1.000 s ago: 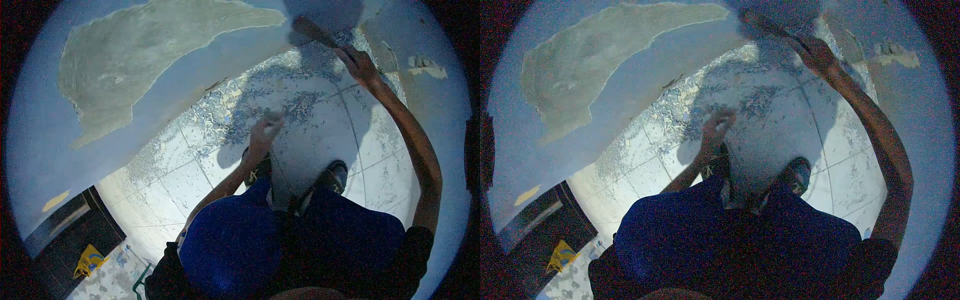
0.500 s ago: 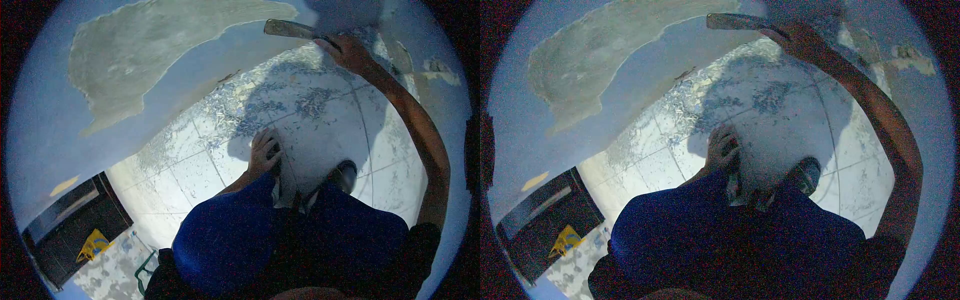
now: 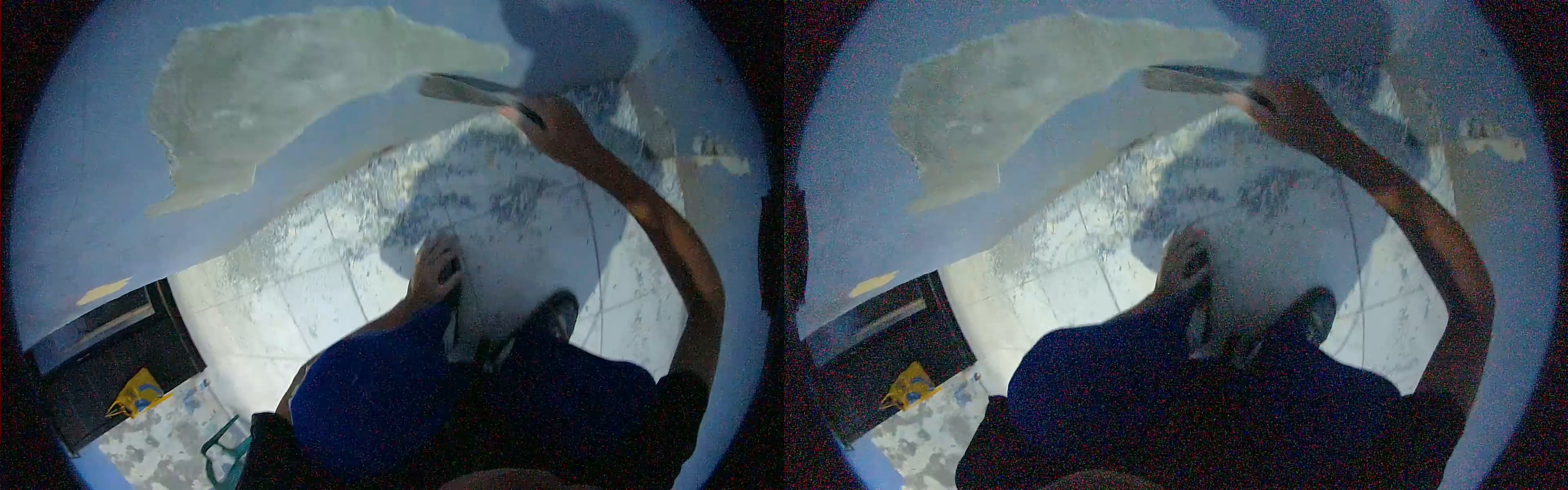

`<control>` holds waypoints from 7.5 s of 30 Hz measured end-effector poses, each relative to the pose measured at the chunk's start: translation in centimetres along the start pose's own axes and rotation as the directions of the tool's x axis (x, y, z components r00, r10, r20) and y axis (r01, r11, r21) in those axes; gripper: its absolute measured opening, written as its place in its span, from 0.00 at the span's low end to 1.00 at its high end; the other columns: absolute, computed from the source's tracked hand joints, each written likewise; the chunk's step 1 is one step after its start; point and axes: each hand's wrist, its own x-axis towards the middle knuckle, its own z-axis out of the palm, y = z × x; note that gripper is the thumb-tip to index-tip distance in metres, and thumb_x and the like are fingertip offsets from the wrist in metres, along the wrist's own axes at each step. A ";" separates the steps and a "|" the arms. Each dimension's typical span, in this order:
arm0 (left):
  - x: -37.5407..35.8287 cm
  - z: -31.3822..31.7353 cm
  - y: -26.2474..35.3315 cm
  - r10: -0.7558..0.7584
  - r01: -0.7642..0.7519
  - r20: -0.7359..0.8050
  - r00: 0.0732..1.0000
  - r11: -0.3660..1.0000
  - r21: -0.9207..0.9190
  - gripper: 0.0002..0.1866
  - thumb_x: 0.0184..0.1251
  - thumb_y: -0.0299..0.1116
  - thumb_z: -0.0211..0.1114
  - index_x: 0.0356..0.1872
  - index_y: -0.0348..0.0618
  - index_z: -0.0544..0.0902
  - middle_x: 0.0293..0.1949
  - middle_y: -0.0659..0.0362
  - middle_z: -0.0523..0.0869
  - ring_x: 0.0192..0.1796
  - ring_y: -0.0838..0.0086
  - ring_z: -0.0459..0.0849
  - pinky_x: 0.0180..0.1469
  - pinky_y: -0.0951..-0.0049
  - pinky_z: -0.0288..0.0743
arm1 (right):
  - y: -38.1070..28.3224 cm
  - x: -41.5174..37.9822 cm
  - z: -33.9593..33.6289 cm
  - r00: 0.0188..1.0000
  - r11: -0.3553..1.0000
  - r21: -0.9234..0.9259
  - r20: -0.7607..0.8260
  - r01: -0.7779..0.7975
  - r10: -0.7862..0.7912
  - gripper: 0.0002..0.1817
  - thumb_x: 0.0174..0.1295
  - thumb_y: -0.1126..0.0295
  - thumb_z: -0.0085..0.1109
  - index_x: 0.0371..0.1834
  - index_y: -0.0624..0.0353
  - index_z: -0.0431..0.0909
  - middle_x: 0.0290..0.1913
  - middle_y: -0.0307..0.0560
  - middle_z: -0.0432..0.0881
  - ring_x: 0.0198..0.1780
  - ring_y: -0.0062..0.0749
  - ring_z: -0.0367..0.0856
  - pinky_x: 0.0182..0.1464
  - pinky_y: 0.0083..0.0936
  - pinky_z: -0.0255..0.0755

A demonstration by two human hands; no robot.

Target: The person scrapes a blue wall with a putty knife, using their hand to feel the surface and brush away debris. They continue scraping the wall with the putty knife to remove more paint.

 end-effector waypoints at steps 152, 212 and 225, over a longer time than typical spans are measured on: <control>20.4 -27.7 19.7 -0.517 -0.652 -0.619 0.591 0.146 -0.744 0.29 0.72 0.56 0.47 0.28 0.35 0.74 0.11 0.60 0.69 0.09 0.79 0.64 0.11 0.79 0.58 | -17.1 9.7 -6.9 0.969 0.746 0.632 0.032 -0.209 0.245 0.17 0.69 0.61 0.49 0.25 0.60 0.72 0.15 0.31 0.67 0.16 0.14 0.63 0.18 0.18 0.56; 18.2 -27.5 14.3 -0.328 -0.100 -0.414 0.849 0.670 -0.736 0.27 0.69 0.54 0.53 0.27 0.35 0.78 0.11 0.62 0.71 0.11 0.81 0.66 0.15 0.80 0.59 | -22.9 7.9 5.2 0.803 -0.096 0.992 0.126 -0.086 0.582 0.18 0.71 0.58 0.45 0.28 0.60 0.69 0.15 0.36 0.67 0.12 0.18 0.61 0.15 0.19 0.53; 18.9 -27.2 13.8 -0.374 0.147 -0.161 0.913 0.671 -0.727 0.26 0.71 0.50 0.53 0.25 0.34 0.79 0.12 0.60 0.75 0.09 0.80 0.68 0.13 0.79 0.62 | -23.0 6.5 6.3 0.839 -0.374 0.925 0.254 -0.066 0.480 0.19 0.70 0.52 0.45 0.28 0.55 0.67 0.13 0.35 0.64 0.12 0.17 0.60 0.15 0.17 0.52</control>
